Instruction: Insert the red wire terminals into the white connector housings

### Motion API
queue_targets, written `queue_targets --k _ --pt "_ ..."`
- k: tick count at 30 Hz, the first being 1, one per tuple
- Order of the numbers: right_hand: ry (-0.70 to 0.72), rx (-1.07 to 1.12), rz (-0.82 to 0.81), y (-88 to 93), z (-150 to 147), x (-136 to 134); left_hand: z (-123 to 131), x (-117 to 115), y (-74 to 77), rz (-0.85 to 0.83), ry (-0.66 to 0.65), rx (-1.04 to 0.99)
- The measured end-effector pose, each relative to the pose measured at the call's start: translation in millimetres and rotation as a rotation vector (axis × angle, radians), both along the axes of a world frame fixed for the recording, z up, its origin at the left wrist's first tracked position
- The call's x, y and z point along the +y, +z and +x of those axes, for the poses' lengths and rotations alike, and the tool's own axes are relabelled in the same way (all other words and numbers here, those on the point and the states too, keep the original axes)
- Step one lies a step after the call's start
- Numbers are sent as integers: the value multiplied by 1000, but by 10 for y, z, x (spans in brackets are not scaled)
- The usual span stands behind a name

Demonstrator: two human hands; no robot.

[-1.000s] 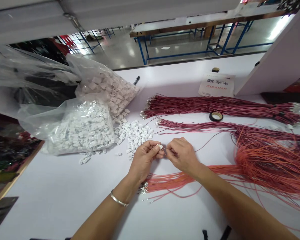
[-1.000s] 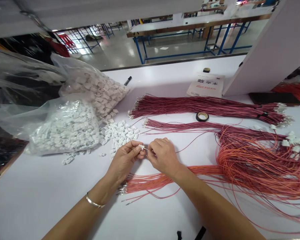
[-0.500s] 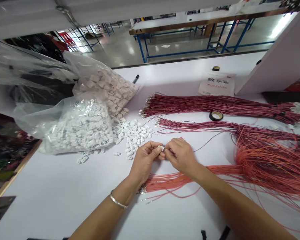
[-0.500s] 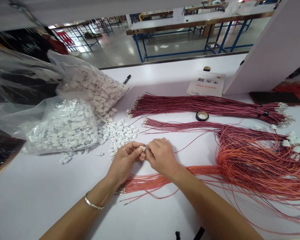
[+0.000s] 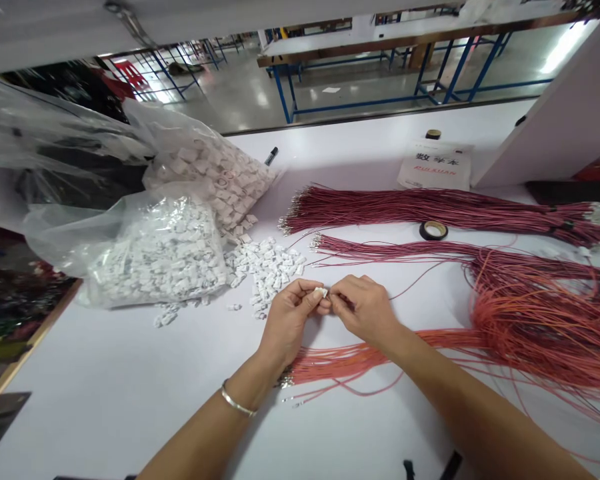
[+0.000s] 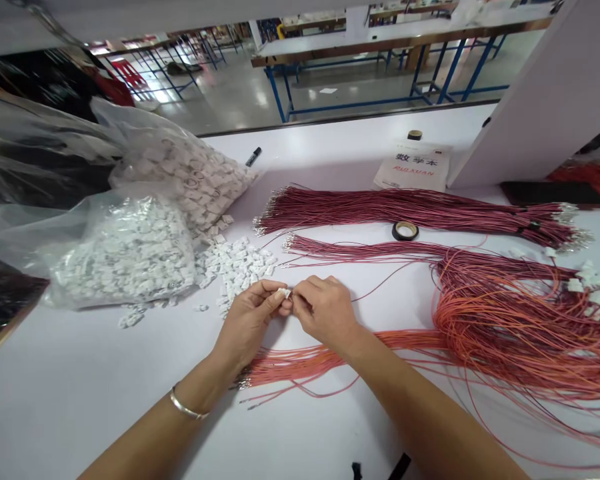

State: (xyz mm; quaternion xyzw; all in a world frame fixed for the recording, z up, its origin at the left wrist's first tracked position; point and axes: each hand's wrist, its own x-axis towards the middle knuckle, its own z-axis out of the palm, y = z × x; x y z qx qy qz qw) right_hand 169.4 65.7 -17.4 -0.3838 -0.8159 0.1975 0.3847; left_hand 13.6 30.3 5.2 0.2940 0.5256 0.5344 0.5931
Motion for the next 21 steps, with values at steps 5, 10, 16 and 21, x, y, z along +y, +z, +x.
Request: queue_targets --k 5,10,16,21 --pt "31 -14 36 -15 -4 4 24 -11 -7 -11 0 -3" --pt "47 -10 71 -17 -4 6 35 -25 -6 -19 1 6" --pt "39 32 -10 -9 -5 6 11 -23 6 -13 7 -9" --pt "-17 78 -49 14 -5 -14 11 -16 22 -12 15 -48"
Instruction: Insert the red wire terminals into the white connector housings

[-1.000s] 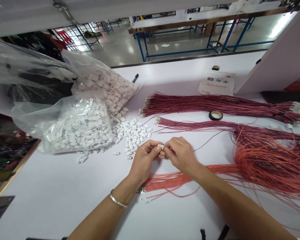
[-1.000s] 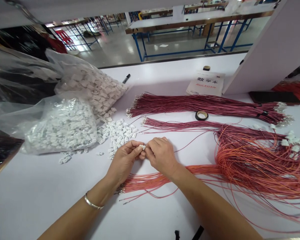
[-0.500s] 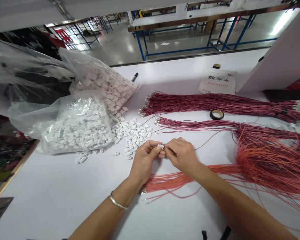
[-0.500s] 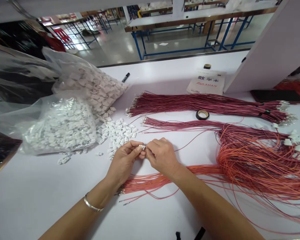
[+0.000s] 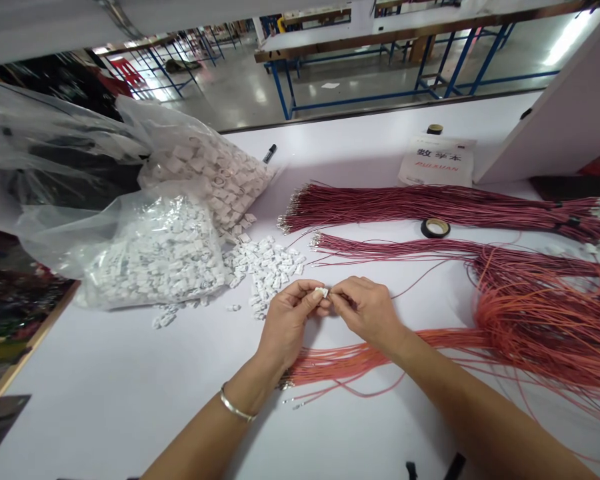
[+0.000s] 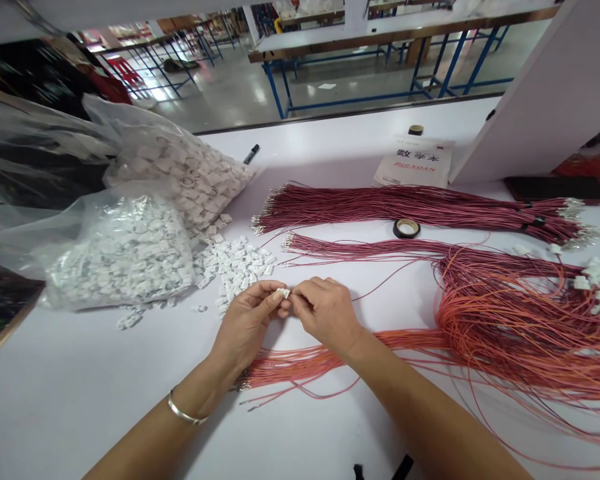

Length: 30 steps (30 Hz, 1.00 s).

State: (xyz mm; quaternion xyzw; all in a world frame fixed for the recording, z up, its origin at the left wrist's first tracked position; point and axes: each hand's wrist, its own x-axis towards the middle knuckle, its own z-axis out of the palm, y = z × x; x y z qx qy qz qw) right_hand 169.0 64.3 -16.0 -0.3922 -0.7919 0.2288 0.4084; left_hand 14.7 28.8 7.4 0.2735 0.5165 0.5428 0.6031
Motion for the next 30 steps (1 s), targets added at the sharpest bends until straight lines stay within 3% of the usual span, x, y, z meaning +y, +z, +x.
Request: queue_targets --k 9,21,30 --pt "4 44 -19 21 -6 -15 5 -13 13 -40 34 6" --pt "14 -93 17 -3 17 -31 15 -7 -9 -57 -13 48" --pt "28 -57 -159 27 62 43 -11 2 -43 37 -22 77"
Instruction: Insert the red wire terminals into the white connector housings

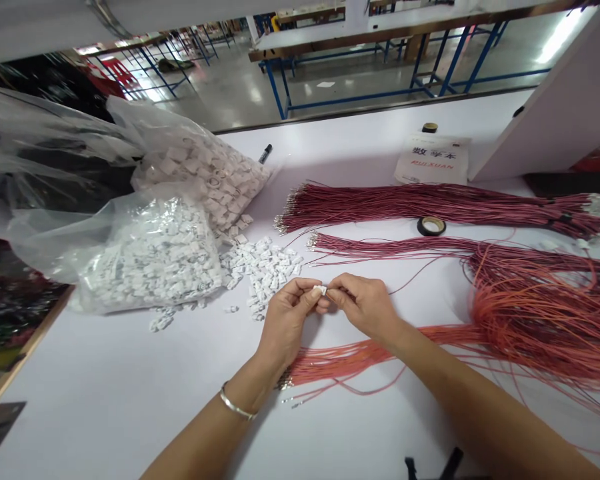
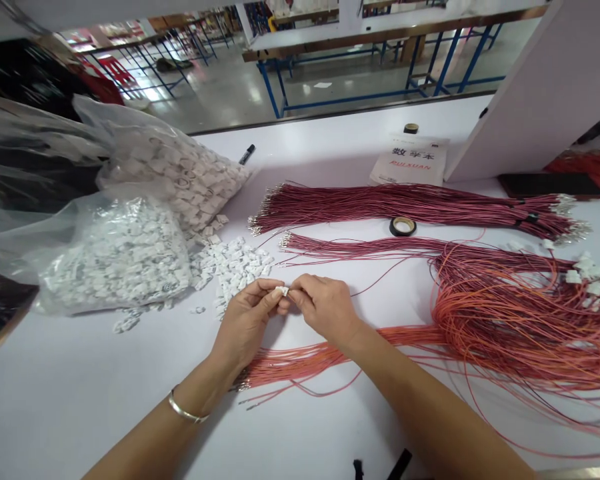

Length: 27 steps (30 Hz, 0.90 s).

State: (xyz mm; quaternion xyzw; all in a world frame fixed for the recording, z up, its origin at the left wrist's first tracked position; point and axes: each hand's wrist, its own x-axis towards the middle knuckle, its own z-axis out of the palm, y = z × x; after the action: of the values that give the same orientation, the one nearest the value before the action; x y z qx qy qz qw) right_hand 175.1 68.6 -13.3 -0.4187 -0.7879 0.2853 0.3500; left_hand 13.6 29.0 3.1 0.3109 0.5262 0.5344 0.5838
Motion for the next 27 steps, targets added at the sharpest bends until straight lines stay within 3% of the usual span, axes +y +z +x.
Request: queue_targets --k 3,6,8,10,13,16,18,20,23,27 --pt "28 -110 -1 86 61 36 -59 5 11 32 22 66" --pt "128 -361 133 187 90 65 -123 21 30 75 56 112" --pt "105 -534 224 261 101 88 -159 32 42 94 55 121" --pt "4 -630 280 368 157 115 -190 37 54 113 40 135" --pt "-129 -609 369 625 447 130 -243 30 70 173 54 193" --pt "-410 -471 468 901 1027 34 -307 19 76 217 98 261" --pt "-644 -374 505 968 1504 -101 -345 20 69 226 113 304" --pt "-861 -322 518 870 1975 -253 -374 28 54 233 124 357" --pt "-1083 -505 558 469 2557 -428 -416 48 32 235 151 475" --pt "-1302 -593 599 -40 3010 -556 -537 81 13 237 234 690"
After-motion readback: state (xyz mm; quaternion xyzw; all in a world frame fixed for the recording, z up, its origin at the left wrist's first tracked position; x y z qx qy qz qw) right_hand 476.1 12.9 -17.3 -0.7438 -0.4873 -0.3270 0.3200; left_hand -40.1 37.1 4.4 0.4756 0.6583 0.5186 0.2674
